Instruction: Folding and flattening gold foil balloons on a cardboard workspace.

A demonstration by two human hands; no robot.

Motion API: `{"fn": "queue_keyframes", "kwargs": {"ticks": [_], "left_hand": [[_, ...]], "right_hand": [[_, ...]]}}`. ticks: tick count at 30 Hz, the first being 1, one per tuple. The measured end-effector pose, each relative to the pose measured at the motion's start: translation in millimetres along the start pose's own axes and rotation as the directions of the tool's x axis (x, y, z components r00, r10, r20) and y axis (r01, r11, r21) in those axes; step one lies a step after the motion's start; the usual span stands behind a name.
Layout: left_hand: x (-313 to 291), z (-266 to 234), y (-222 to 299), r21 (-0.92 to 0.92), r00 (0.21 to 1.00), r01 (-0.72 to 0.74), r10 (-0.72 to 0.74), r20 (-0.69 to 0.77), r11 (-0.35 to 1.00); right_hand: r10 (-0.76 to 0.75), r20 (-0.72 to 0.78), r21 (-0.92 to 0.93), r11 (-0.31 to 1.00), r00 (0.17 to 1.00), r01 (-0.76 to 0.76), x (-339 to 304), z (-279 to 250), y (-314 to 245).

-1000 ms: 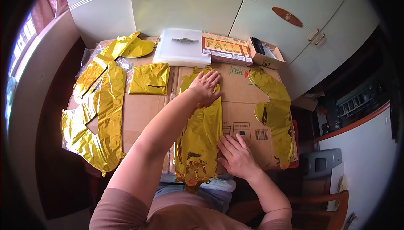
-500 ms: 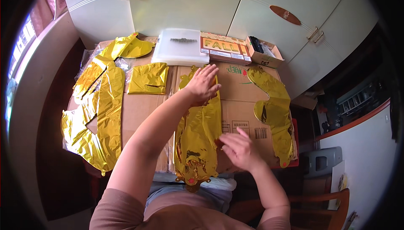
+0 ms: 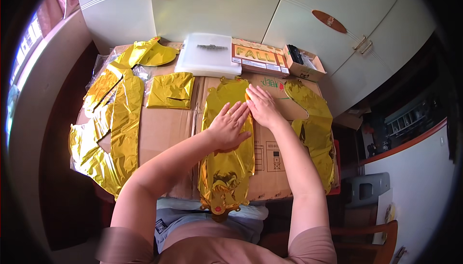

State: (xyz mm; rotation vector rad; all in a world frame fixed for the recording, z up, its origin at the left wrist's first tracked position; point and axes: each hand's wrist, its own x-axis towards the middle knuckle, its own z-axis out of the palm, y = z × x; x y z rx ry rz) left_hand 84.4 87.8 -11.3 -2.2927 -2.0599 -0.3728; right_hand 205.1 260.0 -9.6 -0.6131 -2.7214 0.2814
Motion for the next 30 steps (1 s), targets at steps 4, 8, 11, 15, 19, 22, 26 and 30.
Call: {"fn": "queue_keyframes", "kwargs": {"ticks": [4,8,11,15,19,22,26,30], "left_hand": [[-3,-1,4,-0.021,0.997,0.028,-0.027,0.076,0.999],[-1,-2,6,0.000,0.993,0.031,-0.031,0.118,1.000],[-5,5,3,-0.050,0.999,0.022,-0.020,0.041,0.998],[-3,0,5,0.003,0.990,0.041,-0.041,0.135,0.999],[-5,5,3,-0.014,0.997,0.028,-0.027,0.075,1.000],[-4,9,0,-0.038,0.999,0.021,-0.019,0.046,0.999],[1,10,2,-0.064,1.000,0.004,-0.003,0.027,0.998],[-4,11,-4,-0.098,0.998,0.048,-0.043,0.054,0.994]], "right_hand": [[0.040,0.137,-0.083,0.996,0.990,-0.028,11,5,6],[0.036,0.141,-0.120,0.993,0.989,-0.019,14,8,9],[0.029,0.160,-0.147,0.989,0.987,-0.005,18,8,9],[0.052,0.153,-0.145,0.989,0.987,-0.030,20,7,9],[0.063,0.138,-0.128,0.991,0.988,-0.045,20,9,8],[0.049,0.110,-0.121,0.992,0.993,-0.035,21,10,11],[-0.013,-0.231,0.113,0.993,0.973,0.041,17,18,27],[-0.136,-0.394,0.168,0.961,0.909,0.217,-6,-17,-15]]}}
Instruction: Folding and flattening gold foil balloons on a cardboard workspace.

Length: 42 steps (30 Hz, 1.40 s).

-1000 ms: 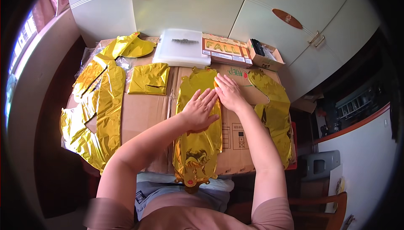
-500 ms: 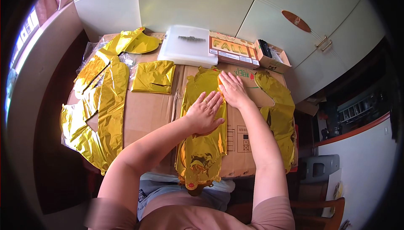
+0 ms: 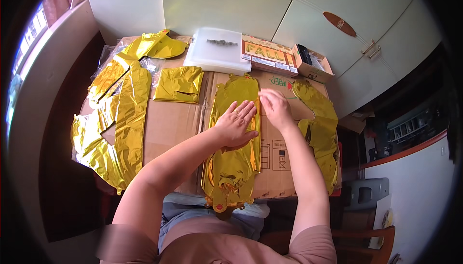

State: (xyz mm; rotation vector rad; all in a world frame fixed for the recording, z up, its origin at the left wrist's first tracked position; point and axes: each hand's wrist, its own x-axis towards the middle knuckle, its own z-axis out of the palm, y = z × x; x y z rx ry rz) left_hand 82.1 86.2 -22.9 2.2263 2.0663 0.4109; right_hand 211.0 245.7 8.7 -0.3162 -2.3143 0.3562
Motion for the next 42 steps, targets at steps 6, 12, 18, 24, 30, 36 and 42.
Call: {"fn": "queue_keyframes", "kwargs": {"ticks": [6,12,18,24,30,36,42], "left_hand": [[5,-14,6,-0.218,1.000,0.018,-0.016,0.010,0.976],[-3,-38,-27,-0.733,0.981,-0.075,-0.081,-0.175,0.676],[-64,-70,-57,-0.117,0.918,-0.347,0.310,-0.248,0.931],[-114,-70,-39,-0.107,0.921,-0.385,0.373,-0.115,0.917],[-120,-59,-43,-0.192,0.900,-0.433,0.434,-0.042,0.881],[-132,-59,-33,-0.218,0.895,-0.441,0.444,-0.037,0.871],[-168,-73,-11,-0.265,0.893,-0.442,0.449,-0.036,0.857]], "right_hand": [[0.014,0.203,0.016,1.000,0.979,-0.018,-63,-33,-50],[-0.026,0.259,-0.047,0.998,0.966,0.039,-67,-35,-61],[-0.070,0.272,-0.077,0.993,0.960,0.094,-68,-46,-64],[-0.190,0.317,-0.101,0.967,0.929,0.233,-85,-61,-79],[-0.129,0.394,-0.084,0.981,0.910,0.176,-105,-58,-86],[-0.129,0.418,-0.131,0.971,0.899,0.201,-115,-67,-97],[-0.142,0.468,-0.100,0.972,0.872,0.212,-131,-79,-125]]}}
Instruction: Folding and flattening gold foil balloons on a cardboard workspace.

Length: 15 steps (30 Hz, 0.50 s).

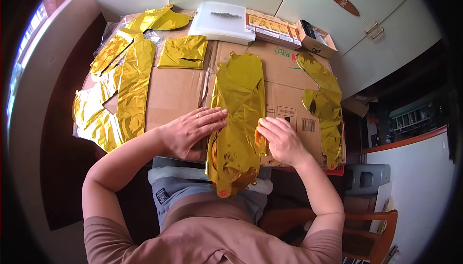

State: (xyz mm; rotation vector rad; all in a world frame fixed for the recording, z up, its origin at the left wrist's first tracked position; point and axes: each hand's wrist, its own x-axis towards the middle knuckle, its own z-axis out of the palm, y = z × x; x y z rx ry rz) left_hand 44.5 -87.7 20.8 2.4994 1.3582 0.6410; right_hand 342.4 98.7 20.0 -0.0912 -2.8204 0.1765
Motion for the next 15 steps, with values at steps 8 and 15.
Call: {"fn": "queue_keyframes", "kwargs": {"ticks": [8,15], "left_hand": [[-18,-6,30,0.064,0.996,0.046,-0.051,0.072,0.997],[-34,45,56,0.451,0.989,0.119,-0.067,-0.130,0.885]], "right_hand": [[-0.067,-0.102,-0.078,0.995,0.993,0.059,-25,-10,1],[-0.108,-0.128,-0.068,0.993,0.986,0.100,-44,-14,-21]]}}
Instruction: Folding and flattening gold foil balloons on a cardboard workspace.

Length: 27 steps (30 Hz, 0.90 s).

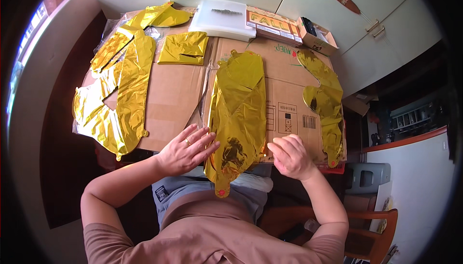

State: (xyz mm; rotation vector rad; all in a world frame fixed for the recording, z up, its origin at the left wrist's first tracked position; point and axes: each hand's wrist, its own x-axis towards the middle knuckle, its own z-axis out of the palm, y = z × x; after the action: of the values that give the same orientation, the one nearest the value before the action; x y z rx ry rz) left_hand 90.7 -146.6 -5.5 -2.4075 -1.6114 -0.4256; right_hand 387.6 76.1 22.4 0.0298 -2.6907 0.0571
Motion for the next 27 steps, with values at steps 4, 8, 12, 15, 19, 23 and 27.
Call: {"fn": "queue_keyframes", "kwargs": {"ticks": [4,8,12,15,19,23,27], "left_hand": [[3,5,10,0.049,0.999,-0.003,0.005,-0.036,0.999],[3,8,15,0.039,0.999,-0.001,0.003,-0.053,0.999],[4,12,12,-0.011,0.994,-0.005,0.004,-0.106,1.000],[7,12,13,-0.071,0.988,0.021,-0.031,-0.149,0.997],[10,10,13,-0.147,0.981,0.046,-0.073,-0.180,0.988],[14,8,11,-0.229,0.967,0.069,-0.121,-0.223,0.971],[14,7,9,-0.325,0.964,0.086,-0.162,-0.213,0.942]], "right_hand": [[0.111,-0.105,-0.028,0.993,0.988,-0.114,-18,12,-25],[0.197,-0.182,-0.128,0.967,0.963,-0.222,-38,29,-40],[0.267,-0.230,-0.348,0.876,0.936,-0.335,-41,51,-48],[0.296,-0.259,-0.393,0.837,0.919,-0.380,-31,56,-53],[0.292,-0.229,-0.282,0.893,0.928,-0.351,-13,51,-54],[0.229,-0.108,-0.057,0.970,0.967,-0.236,-3,44,-45],[0.234,-0.001,0.041,0.971,0.972,-0.234,8,36,-41]]}}
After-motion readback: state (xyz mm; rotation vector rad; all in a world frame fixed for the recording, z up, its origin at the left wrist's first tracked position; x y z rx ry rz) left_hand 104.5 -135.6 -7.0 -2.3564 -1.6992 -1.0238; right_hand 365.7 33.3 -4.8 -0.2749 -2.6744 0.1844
